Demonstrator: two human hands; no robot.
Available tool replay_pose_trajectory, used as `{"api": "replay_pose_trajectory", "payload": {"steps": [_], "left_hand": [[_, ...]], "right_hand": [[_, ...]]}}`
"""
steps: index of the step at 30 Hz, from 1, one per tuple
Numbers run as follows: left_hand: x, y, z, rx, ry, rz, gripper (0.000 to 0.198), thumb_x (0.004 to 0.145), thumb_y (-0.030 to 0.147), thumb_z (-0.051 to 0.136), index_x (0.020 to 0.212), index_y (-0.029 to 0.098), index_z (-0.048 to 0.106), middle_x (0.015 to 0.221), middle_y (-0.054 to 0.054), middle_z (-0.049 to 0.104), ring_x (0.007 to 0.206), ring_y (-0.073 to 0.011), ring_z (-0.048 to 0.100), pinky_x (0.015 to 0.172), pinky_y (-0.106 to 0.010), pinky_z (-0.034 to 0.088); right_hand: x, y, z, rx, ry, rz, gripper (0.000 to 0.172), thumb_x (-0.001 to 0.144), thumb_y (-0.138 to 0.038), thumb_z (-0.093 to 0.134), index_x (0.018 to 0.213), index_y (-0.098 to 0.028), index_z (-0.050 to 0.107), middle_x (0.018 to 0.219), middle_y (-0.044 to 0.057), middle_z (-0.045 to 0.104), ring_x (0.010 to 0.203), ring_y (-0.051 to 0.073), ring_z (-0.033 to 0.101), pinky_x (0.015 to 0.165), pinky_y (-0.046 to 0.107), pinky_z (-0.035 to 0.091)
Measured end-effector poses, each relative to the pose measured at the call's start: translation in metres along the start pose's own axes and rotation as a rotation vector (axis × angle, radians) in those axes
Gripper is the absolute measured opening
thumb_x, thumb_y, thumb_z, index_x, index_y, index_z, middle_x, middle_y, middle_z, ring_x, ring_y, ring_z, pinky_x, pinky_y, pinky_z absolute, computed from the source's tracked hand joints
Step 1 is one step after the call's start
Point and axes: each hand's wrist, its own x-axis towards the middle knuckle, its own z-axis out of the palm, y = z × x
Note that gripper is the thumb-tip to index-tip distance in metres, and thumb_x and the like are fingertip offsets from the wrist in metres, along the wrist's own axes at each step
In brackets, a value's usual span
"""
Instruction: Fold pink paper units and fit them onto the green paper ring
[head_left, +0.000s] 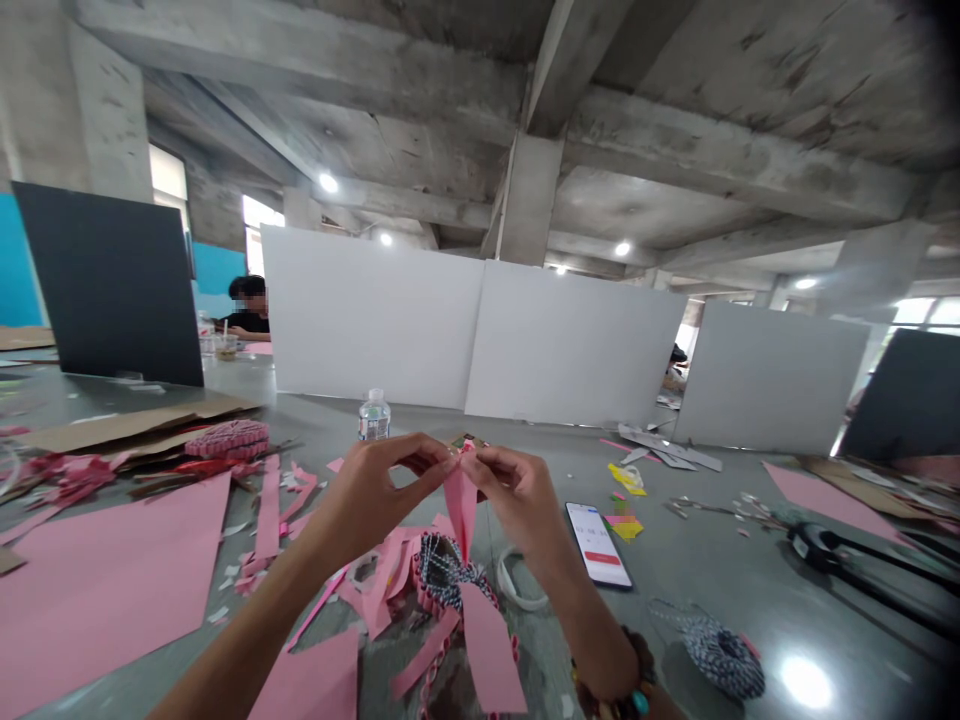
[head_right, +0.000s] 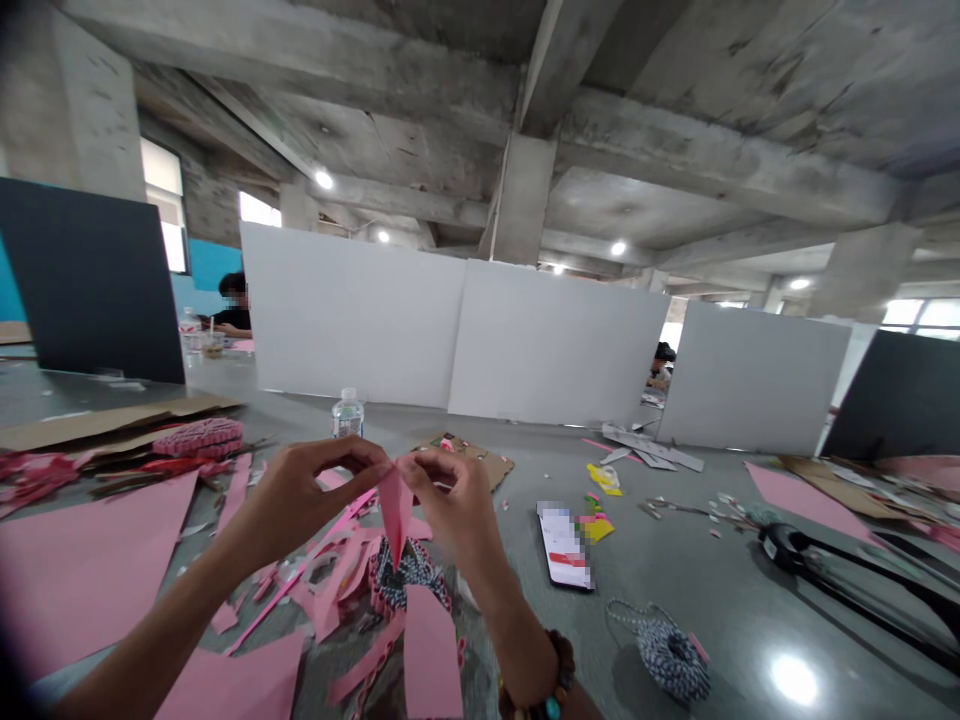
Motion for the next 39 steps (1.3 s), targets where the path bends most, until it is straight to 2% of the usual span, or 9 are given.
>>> {"api": "replay_pose_trajectory", "payload": {"steps": [3, 7, 10, 17, 21, 27, 31, 33, 39], "left_hand": [[0.0, -0.002, -0.001, -0.018, -0.001, -0.039, 0.019, 0.089, 0.039, 0.06, 0.091, 0.024, 0.072, 0.087, 0.001, 0.073, 0.078, -0.0145, 0.067, 0.067, -0.021, 0.052], [0.001, -0.003, -0.001, -0.052, -0.087, -0.052, 0.024, 0.09, 0.04, 0.058, 0.089, 0.021, 0.071, 0.083, -0.001, 0.073, 0.076, -0.0161, 0.068, 0.068, -0.023, 0.054], [0.003, -0.005, 0.001, -0.081, -0.111, -0.044, 0.026, 0.091, 0.039, 0.055, 0.086, 0.019, 0.07, 0.08, -0.002, 0.072, 0.075, -0.0162, 0.067, 0.068, -0.024, 0.054], [0.005, -0.005, 0.005, -0.101, -0.067, -0.052, 0.023, 0.088, 0.035, 0.059, 0.076, 0.017, 0.066, 0.071, 0.0, 0.067, 0.067, -0.0127, 0.061, 0.062, -0.021, 0.048], [0.004, -0.004, 0.005, -0.137, -0.05, -0.08, 0.023, 0.088, 0.037, 0.061, 0.079, 0.017, 0.068, 0.075, -0.001, 0.07, 0.071, -0.0133, 0.064, 0.064, -0.02, 0.049], [0.005, -0.008, 0.003, -0.147, 0.002, -0.076, 0.019, 0.087, 0.035, 0.062, 0.083, 0.018, 0.07, 0.078, 0.0, 0.071, 0.073, -0.0138, 0.066, 0.065, -0.02, 0.051], [0.005, -0.008, 0.004, -0.161, -0.078, -0.09, 0.017, 0.086, 0.032, 0.061, 0.08, 0.017, 0.068, 0.077, -0.001, 0.072, 0.074, -0.0147, 0.066, 0.066, -0.021, 0.051], [0.005, -0.008, 0.005, -0.175, -0.105, -0.104, 0.017, 0.085, 0.032, 0.061, 0.08, 0.017, 0.069, 0.077, -0.001, 0.072, 0.074, -0.0146, 0.066, 0.066, -0.02, 0.051], [0.007, -0.01, 0.009, -0.214, -0.062, -0.131, 0.023, 0.084, 0.035, 0.064, 0.072, 0.017, 0.067, 0.069, 0.001, 0.067, 0.068, -0.012, 0.062, 0.062, -0.018, 0.047]], "right_hand": [[-0.002, -0.005, -0.001, -0.15, -0.007, -0.088, 0.026, 0.087, -0.036, 0.063, 0.077, -0.014, 0.071, 0.066, 0.001, 0.056, 0.063, 0.013, 0.052, 0.056, 0.021, 0.039], [-0.003, -0.006, -0.001, -0.18, 0.03, -0.123, 0.029, 0.09, -0.036, 0.058, 0.074, -0.014, 0.069, 0.063, 0.0, 0.05, 0.06, 0.012, 0.045, 0.055, 0.022, 0.035], [-0.001, -0.002, 0.0, -0.156, 0.043, -0.115, 0.03, 0.088, -0.037, 0.06, 0.07, -0.015, 0.067, 0.062, 0.0, 0.049, 0.059, 0.012, 0.043, 0.054, 0.022, 0.034], [0.003, 0.006, 0.004, 0.045, 0.074, -0.039, 0.037, 0.085, -0.042, 0.065, 0.06, -0.015, 0.059, 0.06, -0.002, 0.045, 0.057, 0.01, 0.036, 0.053, 0.022, 0.03], [0.001, 0.003, 0.007, 0.184, 0.064, 0.022, 0.035, 0.085, -0.043, 0.064, 0.064, -0.015, 0.061, 0.06, -0.002, 0.048, 0.059, 0.011, 0.042, 0.056, 0.022, 0.036], [-0.003, -0.005, 0.001, -0.098, 0.067, -0.092, 0.024, 0.084, -0.035, 0.067, 0.072, -0.014, 0.07, 0.065, 0.001, 0.058, 0.061, 0.013, 0.05, 0.056, 0.022, 0.039], [-0.004, -0.003, 0.0, -0.162, 0.097, -0.145, 0.024, 0.086, -0.032, 0.064, 0.073, -0.013, 0.07, 0.066, 0.002, 0.06, 0.063, 0.013, 0.052, 0.058, 0.022, 0.041], [-0.002, 0.001, 0.001, -0.146, 0.112, -0.147, 0.025, 0.086, -0.032, 0.064, 0.071, -0.013, 0.069, 0.065, 0.002, 0.058, 0.063, 0.013, 0.051, 0.059, 0.022, 0.041], [0.004, 0.01, 0.007, 0.05, 0.152, -0.047, 0.026, 0.083, -0.036, 0.068, 0.069, -0.014, 0.07, 0.063, 0.0, 0.055, 0.062, 0.011, 0.046, 0.058, 0.021, 0.038]]}}
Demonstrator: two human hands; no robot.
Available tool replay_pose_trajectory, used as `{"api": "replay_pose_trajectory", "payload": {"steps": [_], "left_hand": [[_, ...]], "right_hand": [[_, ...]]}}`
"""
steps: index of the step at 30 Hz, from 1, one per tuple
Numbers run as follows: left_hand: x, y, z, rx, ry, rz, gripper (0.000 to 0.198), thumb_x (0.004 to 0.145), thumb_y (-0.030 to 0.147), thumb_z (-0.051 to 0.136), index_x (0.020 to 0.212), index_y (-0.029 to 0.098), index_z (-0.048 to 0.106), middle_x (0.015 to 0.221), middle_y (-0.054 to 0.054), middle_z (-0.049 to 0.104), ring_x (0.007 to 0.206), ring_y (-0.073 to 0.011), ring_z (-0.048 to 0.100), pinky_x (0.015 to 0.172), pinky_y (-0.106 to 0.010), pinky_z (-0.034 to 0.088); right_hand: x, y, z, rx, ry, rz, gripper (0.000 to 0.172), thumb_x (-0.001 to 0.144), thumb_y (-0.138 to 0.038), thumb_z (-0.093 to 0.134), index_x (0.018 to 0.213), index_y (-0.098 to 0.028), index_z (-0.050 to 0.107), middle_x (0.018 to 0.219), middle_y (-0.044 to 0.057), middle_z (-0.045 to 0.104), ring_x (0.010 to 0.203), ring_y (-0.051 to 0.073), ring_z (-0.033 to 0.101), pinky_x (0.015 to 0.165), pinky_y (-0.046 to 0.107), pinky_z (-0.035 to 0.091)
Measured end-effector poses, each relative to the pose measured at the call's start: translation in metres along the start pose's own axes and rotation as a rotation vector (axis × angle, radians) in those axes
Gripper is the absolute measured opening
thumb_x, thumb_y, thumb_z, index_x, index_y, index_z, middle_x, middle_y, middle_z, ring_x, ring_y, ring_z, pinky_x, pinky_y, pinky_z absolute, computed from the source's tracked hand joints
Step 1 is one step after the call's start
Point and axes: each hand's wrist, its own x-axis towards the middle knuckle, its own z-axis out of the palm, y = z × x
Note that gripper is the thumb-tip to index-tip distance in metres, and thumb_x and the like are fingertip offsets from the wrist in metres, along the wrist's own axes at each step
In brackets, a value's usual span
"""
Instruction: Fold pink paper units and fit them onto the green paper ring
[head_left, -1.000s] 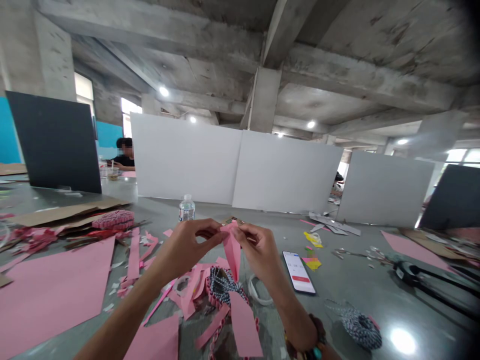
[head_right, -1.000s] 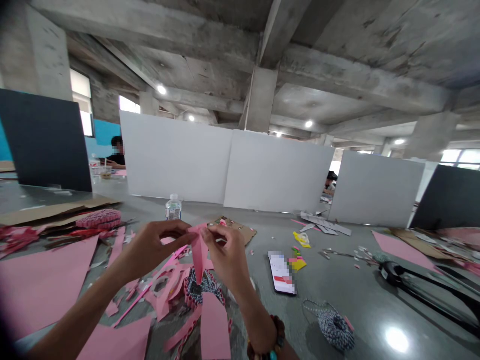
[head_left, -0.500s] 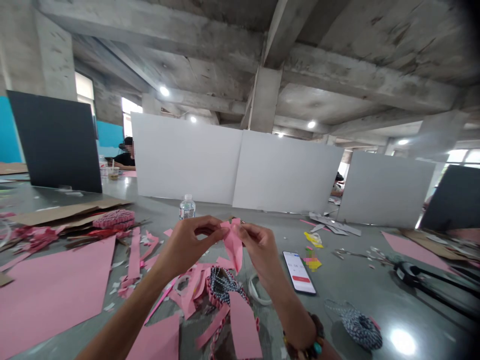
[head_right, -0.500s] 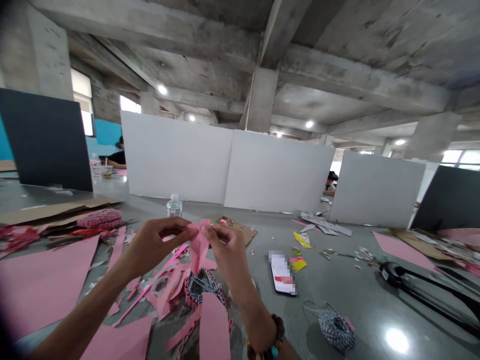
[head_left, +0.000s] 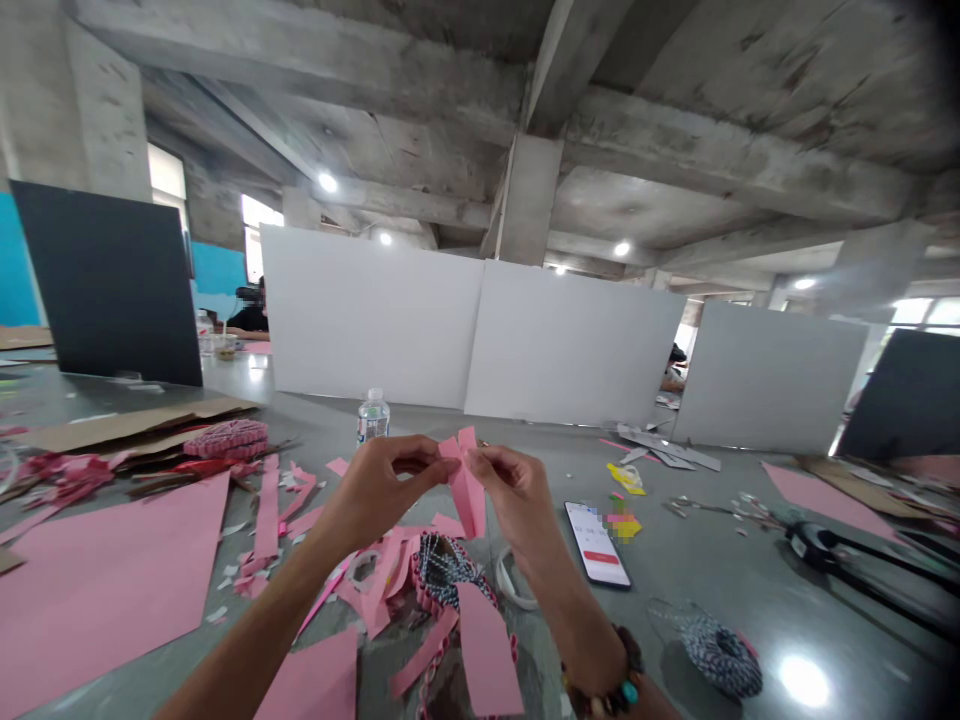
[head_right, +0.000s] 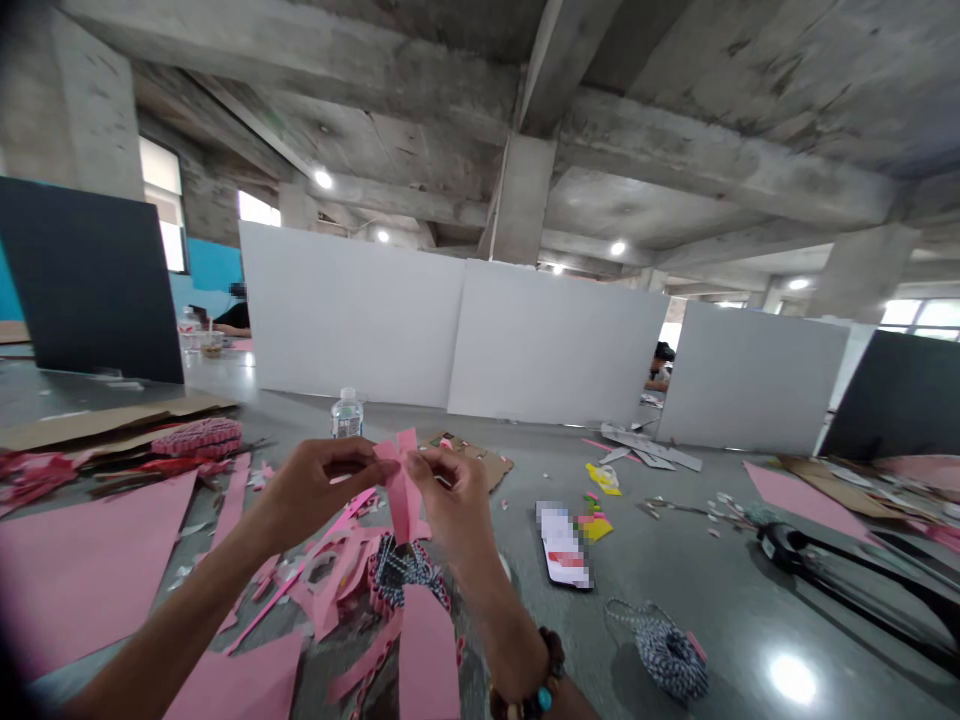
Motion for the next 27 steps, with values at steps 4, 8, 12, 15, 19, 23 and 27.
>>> {"api": "replay_pose_trajectory", "payload": {"steps": [4, 8, 12, 15, 19, 23, 27], "left_hand": [[0.0, -0.001, -0.001, 0.004, 0.011, 0.0, 0.026, 0.085, 0.04, 0.064, 0.073, 0.017, 0.068, 0.069, 0.0, 0.066, 0.068, -0.012, 0.06, 0.06, -0.019, 0.045], [0.0, -0.003, -0.003, 0.005, 0.054, -0.007, 0.022, 0.084, 0.038, 0.064, 0.077, 0.017, 0.069, 0.074, -0.001, 0.069, 0.069, -0.0127, 0.062, 0.061, -0.02, 0.046], [0.0, -0.003, -0.004, 0.009, 0.008, -0.005, 0.021, 0.081, 0.035, 0.066, 0.072, 0.016, 0.066, 0.068, 0.0, 0.066, 0.065, -0.0116, 0.058, 0.059, -0.02, 0.045], [0.001, -0.002, -0.002, -0.007, -0.035, -0.01, 0.023, 0.082, 0.034, 0.064, 0.067, 0.015, 0.064, 0.065, 0.0, 0.063, 0.063, -0.0106, 0.056, 0.058, -0.019, 0.044], [0.001, -0.003, 0.0, -0.044, -0.028, -0.022, 0.025, 0.081, 0.035, 0.065, 0.066, 0.015, 0.062, 0.064, 0.001, 0.062, 0.063, -0.0103, 0.055, 0.057, -0.019, 0.042], [0.002, -0.003, 0.001, -0.062, -0.014, -0.026, 0.026, 0.082, 0.037, 0.066, 0.067, 0.015, 0.064, 0.065, 0.0, 0.063, 0.064, -0.0111, 0.056, 0.057, -0.019, 0.042], [0.003, -0.004, 0.0, -0.068, 0.009, -0.048, 0.027, 0.08, 0.039, 0.067, 0.068, 0.015, 0.067, 0.067, -0.001, 0.065, 0.064, -0.0125, 0.058, 0.056, -0.02, 0.042]], "right_hand": [[0.0, -0.001, 0.0, 0.069, -0.009, 0.062, 0.024, 0.083, -0.036, 0.068, 0.074, -0.014, 0.074, 0.067, 0.001, 0.06, 0.065, 0.012, 0.05, 0.061, 0.022, 0.04], [-0.002, -0.006, -0.005, -0.06, -0.056, -0.03, 0.02, 0.082, -0.033, 0.07, 0.079, -0.014, 0.075, 0.072, 0.003, 0.066, 0.069, 0.015, 0.058, 0.064, 0.023, 0.045], [-0.004, -0.008, -0.006, -0.162, -0.048, -0.112, 0.019, 0.084, -0.03, 0.068, 0.08, -0.013, 0.075, 0.069, 0.003, 0.065, 0.066, 0.015, 0.059, 0.061, 0.022, 0.044], [-0.002, -0.004, -0.005, -0.147, -0.037, -0.102, 0.021, 0.083, -0.031, 0.068, 0.076, -0.013, 0.074, 0.066, 0.002, 0.061, 0.063, 0.013, 0.054, 0.058, 0.022, 0.041], [0.0, 0.001, -0.002, -0.038, -0.035, -0.041, 0.028, 0.083, -0.035, 0.068, 0.065, -0.013, 0.069, 0.06, -0.001, 0.051, 0.059, 0.01, 0.043, 0.054, 0.021, 0.034], [0.0, 0.001, 0.002, 0.123, -0.031, 0.051, 0.029, 0.081, -0.037, 0.07, 0.064, -0.014, 0.069, 0.062, -0.001, 0.052, 0.062, 0.011, 0.044, 0.058, 0.022, 0.035], [0.0, 0.001, 0.004, 0.238, -0.026, 0.16, 0.022, 0.078, -0.037, 0.073, 0.077, -0.015, 0.075, 0.069, 0.001, 0.061, 0.07, 0.015, 0.052, 0.067, 0.025, 0.041]]}}
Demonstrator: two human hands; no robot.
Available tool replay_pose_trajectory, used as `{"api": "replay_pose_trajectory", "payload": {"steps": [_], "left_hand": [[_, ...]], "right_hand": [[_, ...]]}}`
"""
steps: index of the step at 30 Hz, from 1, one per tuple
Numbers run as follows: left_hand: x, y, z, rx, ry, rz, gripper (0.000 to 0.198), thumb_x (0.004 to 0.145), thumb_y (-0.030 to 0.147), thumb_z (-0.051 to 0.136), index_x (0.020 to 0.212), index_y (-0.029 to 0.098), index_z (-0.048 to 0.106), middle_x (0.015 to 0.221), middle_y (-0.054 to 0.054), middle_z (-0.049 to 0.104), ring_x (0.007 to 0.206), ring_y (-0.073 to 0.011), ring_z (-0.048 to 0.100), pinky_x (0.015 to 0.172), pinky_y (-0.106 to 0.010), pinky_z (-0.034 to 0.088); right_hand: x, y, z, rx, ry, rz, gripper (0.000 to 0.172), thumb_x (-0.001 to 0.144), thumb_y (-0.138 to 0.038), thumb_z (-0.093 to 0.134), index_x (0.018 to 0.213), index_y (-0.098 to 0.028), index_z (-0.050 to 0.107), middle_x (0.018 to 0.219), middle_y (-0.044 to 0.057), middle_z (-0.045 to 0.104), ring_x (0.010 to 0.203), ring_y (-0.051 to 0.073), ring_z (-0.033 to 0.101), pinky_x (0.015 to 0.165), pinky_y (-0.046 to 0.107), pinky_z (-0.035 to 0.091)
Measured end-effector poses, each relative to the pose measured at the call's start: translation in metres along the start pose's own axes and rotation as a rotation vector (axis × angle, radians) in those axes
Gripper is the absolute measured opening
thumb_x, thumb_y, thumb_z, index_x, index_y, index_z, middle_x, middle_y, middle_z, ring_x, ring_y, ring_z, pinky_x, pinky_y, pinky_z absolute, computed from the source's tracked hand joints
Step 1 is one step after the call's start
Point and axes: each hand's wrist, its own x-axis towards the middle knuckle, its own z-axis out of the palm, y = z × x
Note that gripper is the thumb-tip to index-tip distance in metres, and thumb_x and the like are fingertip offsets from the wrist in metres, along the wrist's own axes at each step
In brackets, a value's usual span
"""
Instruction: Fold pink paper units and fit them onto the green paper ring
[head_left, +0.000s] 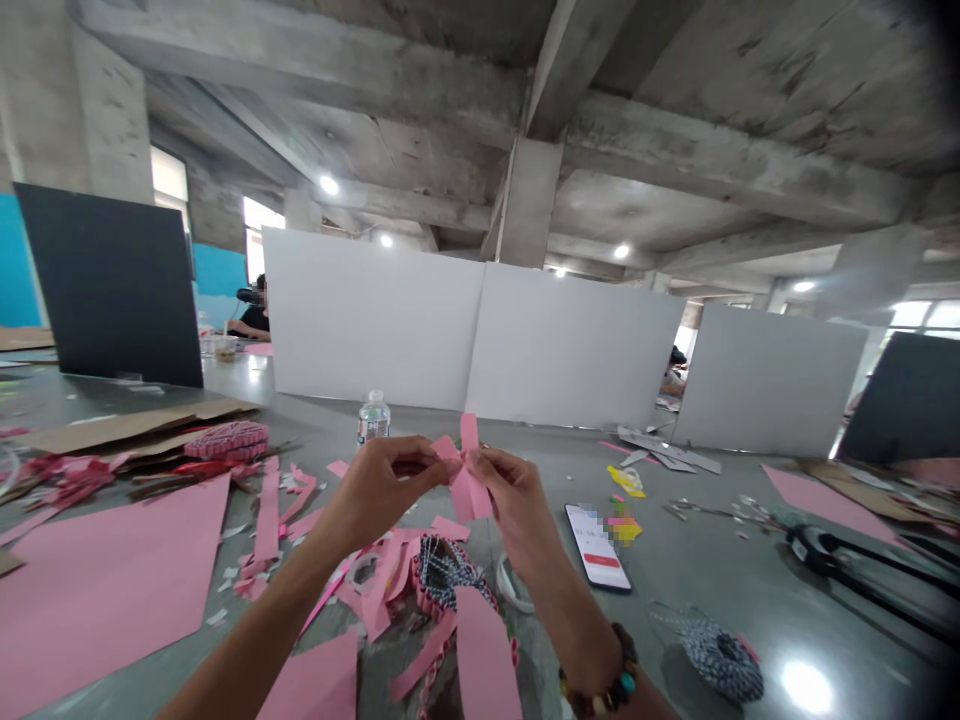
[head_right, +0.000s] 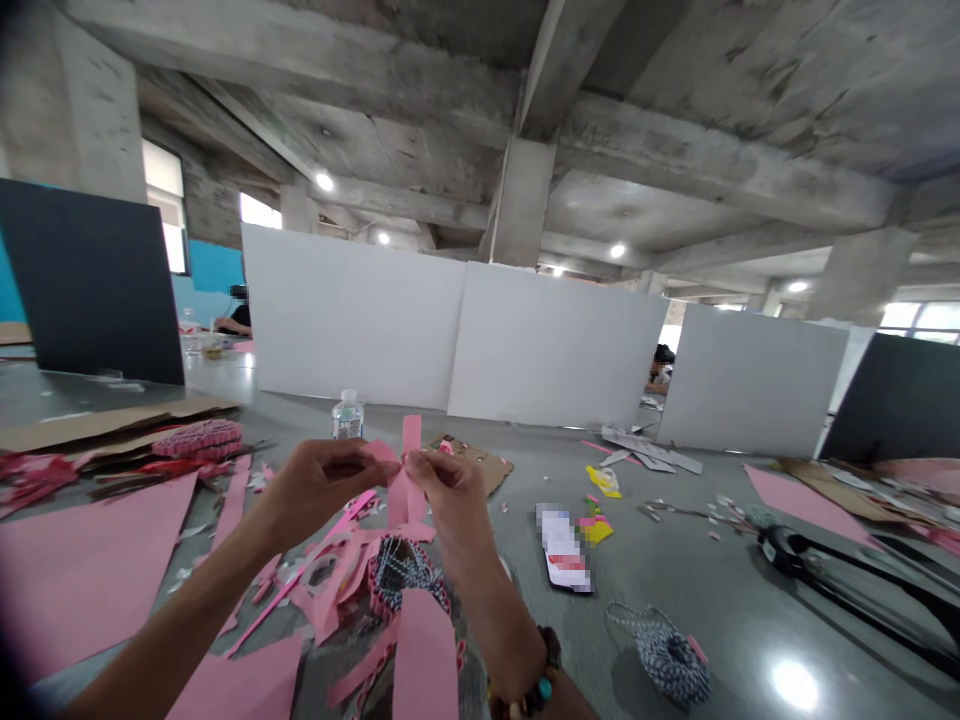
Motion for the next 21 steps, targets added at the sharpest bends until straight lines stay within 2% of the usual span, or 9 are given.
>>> {"api": "replay_pose_trajectory", "payload": {"steps": [4, 7, 12, 15, 21], "left_hand": [[0.0, -0.001, -0.002, -0.005, 0.033, 0.004, 0.029, 0.081, 0.04, 0.066, 0.068, 0.015, 0.065, 0.066, -0.001, 0.065, 0.062, -0.0121, 0.057, 0.055, -0.02, 0.041], [0.0, 0.0, -0.001, -0.012, 0.016, 0.012, 0.028, 0.08, 0.039, 0.066, 0.068, 0.014, 0.064, 0.065, -0.001, 0.063, 0.062, -0.0114, 0.055, 0.055, -0.02, 0.04], [0.0, 0.0, 0.001, 0.027, -0.008, 0.002, 0.031, 0.081, 0.04, 0.066, 0.064, 0.014, 0.061, 0.061, 0.001, 0.058, 0.058, -0.0098, 0.05, 0.052, -0.019, 0.036], [0.0, -0.001, 0.001, 0.026, -0.022, 0.031, 0.031, 0.083, 0.04, 0.064, 0.067, 0.014, 0.062, 0.064, 0.0, 0.06, 0.061, -0.0111, 0.053, 0.055, -0.02, 0.04], [-0.002, -0.001, 0.003, 0.056, 0.026, 0.044, 0.029, 0.084, 0.041, 0.063, 0.071, 0.015, 0.066, 0.07, -0.003, 0.068, 0.069, -0.0157, 0.063, 0.063, -0.023, 0.049]], "right_hand": [[0.0, -0.001, -0.005, -0.182, -0.012, -0.105, 0.02, 0.08, -0.034, 0.071, 0.076, -0.015, 0.075, 0.069, 0.001, 0.06, 0.067, 0.013, 0.051, 0.062, 0.023, 0.04], [0.0, -0.002, -0.009, -0.32, -0.013, -0.197, 0.023, 0.083, -0.035, 0.068, 0.074, -0.014, 0.075, 0.064, 0.001, 0.057, 0.062, 0.012, 0.048, 0.058, 0.023, 0.038], [0.0, 0.001, -0.007, -0.263, 0.0, -0.224, 0.023, 0.084, -0.034, 0.069, 0.073, -0.014, 0.074, 0.064, 0.001, 0.057, 0.066, 0.014, 0.05, 0.061, 0.024, 0.04], [0.001, 0.003, -0.003, -0.147, -0.007, -0.174, 0.023, 0.082, -0.034, 0.071, 0.07, -0.015, 0.073, 0.066, 0.0, 0.055, 0.065, 0.012, 0.047, 0.062, 0.023, 0.039], [0.001, 0.002, 0.002, 0.111, 0.005, 0.064, 0.022, 0.072, -0.04, 0.078, 0.074, -0.018, 0.076, 0.069, 0.0, 0.06, 0.068, 0.012, 0.05, 0.062, 0.022, 0.041]]}}
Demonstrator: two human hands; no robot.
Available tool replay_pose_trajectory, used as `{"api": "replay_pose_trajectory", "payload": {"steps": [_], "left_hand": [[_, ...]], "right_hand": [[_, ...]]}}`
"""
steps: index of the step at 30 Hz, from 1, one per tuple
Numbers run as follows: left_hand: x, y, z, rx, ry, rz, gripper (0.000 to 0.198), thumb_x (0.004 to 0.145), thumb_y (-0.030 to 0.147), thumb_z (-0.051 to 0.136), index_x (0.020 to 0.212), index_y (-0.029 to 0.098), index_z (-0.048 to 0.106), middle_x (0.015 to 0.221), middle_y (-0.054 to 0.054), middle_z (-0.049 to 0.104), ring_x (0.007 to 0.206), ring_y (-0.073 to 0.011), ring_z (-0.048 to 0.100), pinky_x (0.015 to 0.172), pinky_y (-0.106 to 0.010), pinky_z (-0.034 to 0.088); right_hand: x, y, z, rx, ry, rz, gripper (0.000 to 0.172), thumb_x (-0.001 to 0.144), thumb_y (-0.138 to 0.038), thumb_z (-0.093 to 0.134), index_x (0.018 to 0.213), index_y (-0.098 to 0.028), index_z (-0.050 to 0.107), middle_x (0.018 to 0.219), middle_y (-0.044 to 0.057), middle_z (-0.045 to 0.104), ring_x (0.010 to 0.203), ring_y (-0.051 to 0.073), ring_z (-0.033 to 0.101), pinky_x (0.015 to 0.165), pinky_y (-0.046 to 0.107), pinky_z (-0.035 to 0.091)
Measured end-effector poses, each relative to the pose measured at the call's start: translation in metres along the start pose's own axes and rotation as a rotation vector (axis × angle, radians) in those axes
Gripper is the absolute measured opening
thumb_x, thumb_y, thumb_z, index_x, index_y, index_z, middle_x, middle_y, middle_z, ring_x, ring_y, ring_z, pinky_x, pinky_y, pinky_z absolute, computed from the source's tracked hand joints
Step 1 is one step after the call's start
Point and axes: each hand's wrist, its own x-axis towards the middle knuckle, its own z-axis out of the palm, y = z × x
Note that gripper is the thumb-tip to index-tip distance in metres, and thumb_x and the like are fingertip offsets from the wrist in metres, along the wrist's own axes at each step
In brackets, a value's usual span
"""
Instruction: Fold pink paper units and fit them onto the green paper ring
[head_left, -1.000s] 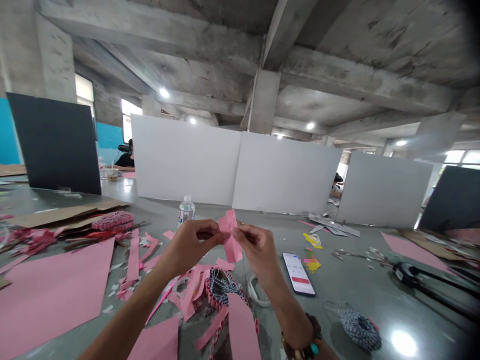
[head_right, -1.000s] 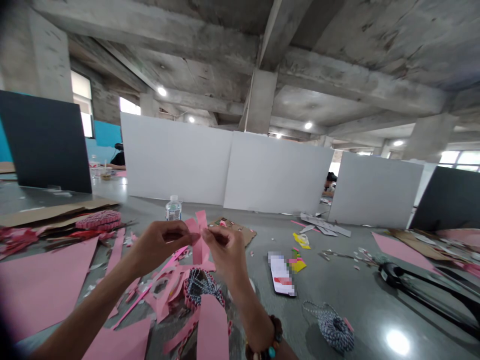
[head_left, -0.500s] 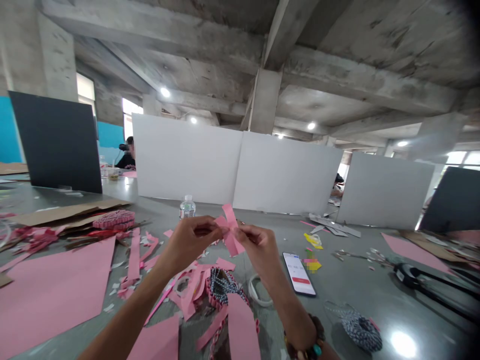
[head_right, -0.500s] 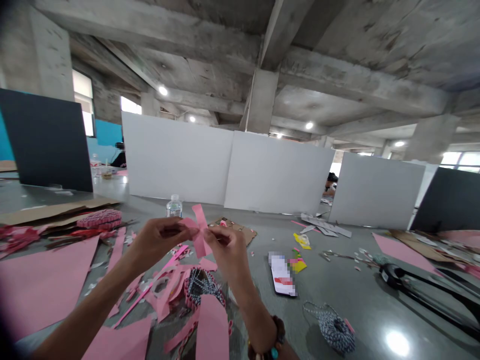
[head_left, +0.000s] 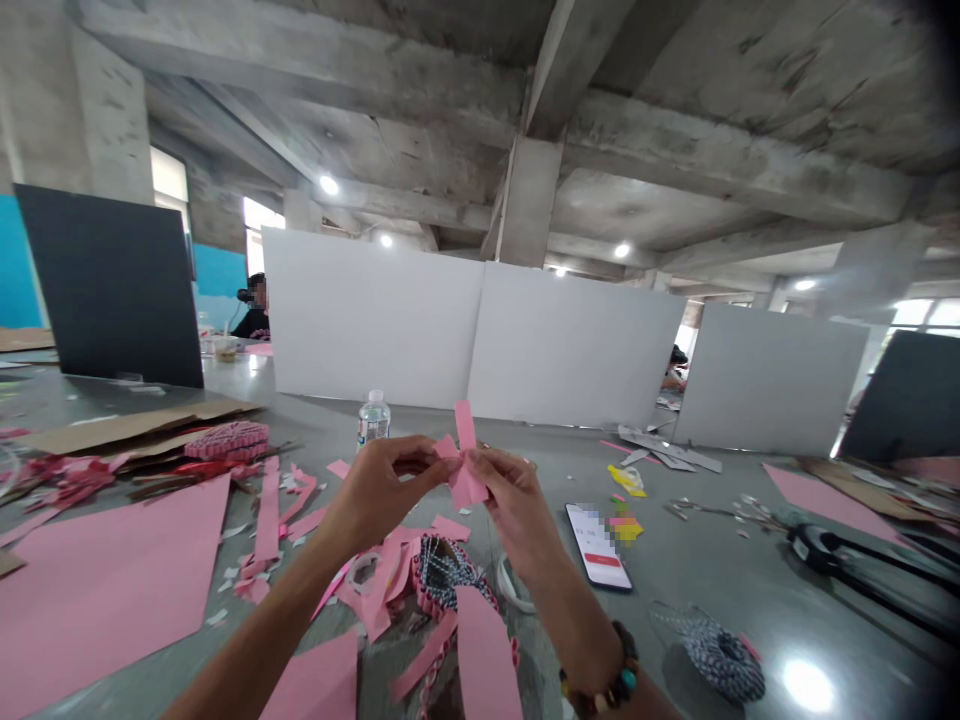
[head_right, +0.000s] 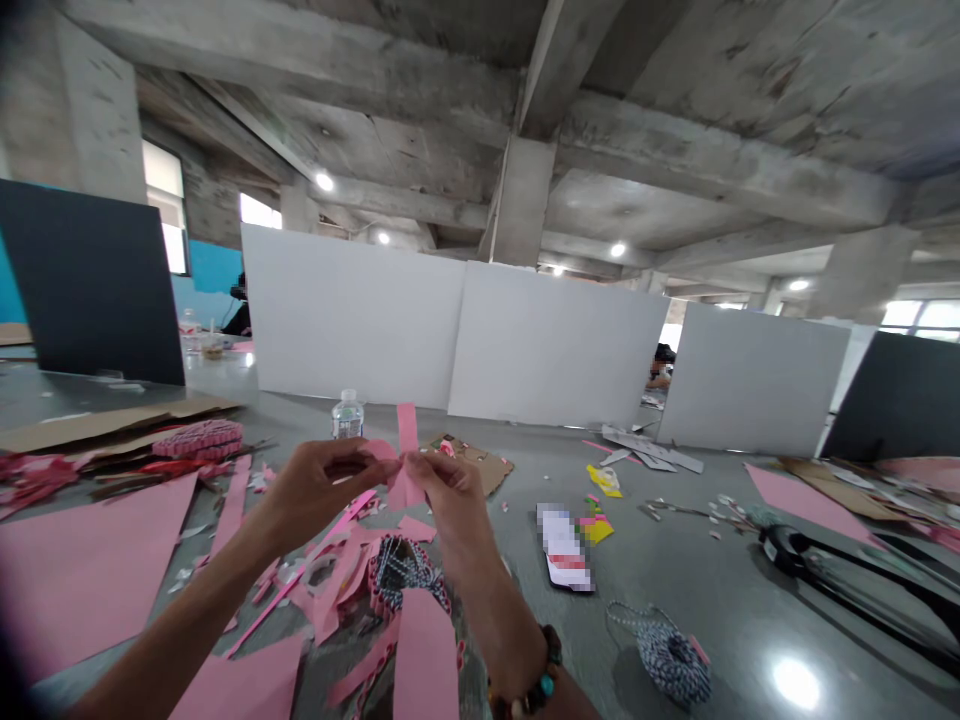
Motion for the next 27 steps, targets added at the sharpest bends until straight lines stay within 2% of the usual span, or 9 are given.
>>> {"api": "replay_pose_trajectory", "payload": {"steps": [3, 6, 9, 13, 16, 19, 24, 27], "left_hand": [[-0.001, 0.001, -0.002, 0.004, 0.055, -0.002, 0.024, 0.084, 0.039, 0.066, 0.076, 0.016, 0.069, 0.073, -0.002, 0.069, 0.071, -0.0154, 0.064, 0.062, -0.022, 0.05], [-0.002, 0.003, -0.005, 0.014, 0.089, 0.008, 0.024, 0.083, 0.039, 0.066, 0.077, 0.016, 0.068, 0.068, -0.001, 0.067, 0.063, -0.0126, 0.06, 0.054, -0.019, 0.044], [-0.001, 0.005, -0.006, 0.005, 0.075, 0.035, 0.021, 0.084, 0.036, 0.065, 0.078, 0.016, 0.067, 0.07, 0.0, 0.066, 0.064, -0.0122, 0.059, 0.055, -0.019, 0.045], [0.001, 0.005, -0.003, -0.039, -0.002, 0.053, 0.021, 0.082, 0.032, 0.064, 0.07, 0.015, 0.063, 0.067, 0.0, 0.062, 0.064, -0.0117, 0.057, 0.059, -0.019, 0.045], [0.003, 0.002, -0.002, -0.027, -0.072, 0.027, 0.028, 0.082, 0.037, 0.064, 0.065, 0.014, 0.062, 0.061, 0.001, 0.056, 0.057, -0.0096, 0.05, 0.052, -0.018, 0.039], [0.003, -0.001, -0.001, -0.017, -0.087, 0.008, 0.029, 0.083, 0.038, 0.063, 0.067, 0.014, 0.063, 0.06, 0.002, 0.053, 0.056, -0.0089, 0.045, 0.05, -0.018, 0.034], [0.002, -0.001, 0.002, -0.025, -0.082, 0.037, 0.034, 0.086, 0.041, 0.06, 0.065, 0.014, 0.061, 0.059, 0.001, 0.052, 0.056, -0.0088, 0.044, 0.051, -0.019, 0.035], [0.002, -0.001, -0.001, -0.019, -0.049, 0.031, 0.033, 0.085, 0.043, 0.062, 0.068, 0.014, 0.064, 0.059, 0.001, 0.055, 0.055, -0.0097, 0.047, 0.049, -0.019, 0.036]], "right_hand": [[0.0, -0.002, -0.002, -0.018, -0.001, -0.002, 0.022, 0.07, -0.039, 0.079, 0.073, -0.018, 0.077, 0.068, 0.001, 0.062, 0.068, 0.013, 0.052, 0.065, 0.023, 0.043], [0.0, -0.006, -0.007, -0.154, -0.018, -0.058, 0.02, 0.071, -0.035, 0.079, 0.074, -0.015, 0.077, 0.07, 0.002, 0.064, 0.069, 0.014, 0.054, 0.065, 0.024, 0.044], [-0.001, -0.009, -0.012, -0.266, -0.04, -0.112, 0.021, 0.076, -0.035, 0.076, 0.08, -0.015, 0.078, 0.074, 0.003, 0.066, 0.071, 0.015, 0.057, 0.065, 0.024, 0.045], [0.001, -0.006, -0.015, -0.35, -0.065, -0.194, 0.021, 0.08, -0.035, 0.072, 0.079, -0.014, 0.077, 0.065, 0.001, 0.061, 0.062, 0.012, 0.053, 0.059, 0.023, 0.043], [0.003, -0.003, -0.013, -0.335, -0.037, -0.21, 0.023, 0.079, -0.037, 0.073, 0.077, -0.014, 0.077, 0.064, 0.002, 0.062, 0.06, 0.012, 0.053, 0.057, 0.023, 0.043], [0.003, -0.002, -0.011, -0.292, -0.002, -0.181, 0.024, 0.076, -0.039, 0.075, 0.077, -0.015, 0.077, 0.068, 0.003, 0.065, 0.062, 0.013, 0.056, 0.058, 0.024, 0.046], [0.002, 0.0, -0.007, -0.2, 0.028, -0.087, 0.027, 0.07, -0.042, 0.078, 0.076, -0.016, 0.077, 0.072, 0.004, 0.067, 0.066, 0.014, 0.058, 0.062, 0.025, 0.049], [0.003, -0.001, -0.008, -0.14, 0.044, -0.079, 0.026, 0.07, -0.043, 0.078, 0.072, -0.017, 0.076, 0.069, 0.002, 0.065, 0.064, 0.013, 0.056, 0.064, 0.025, 0.048]]}}
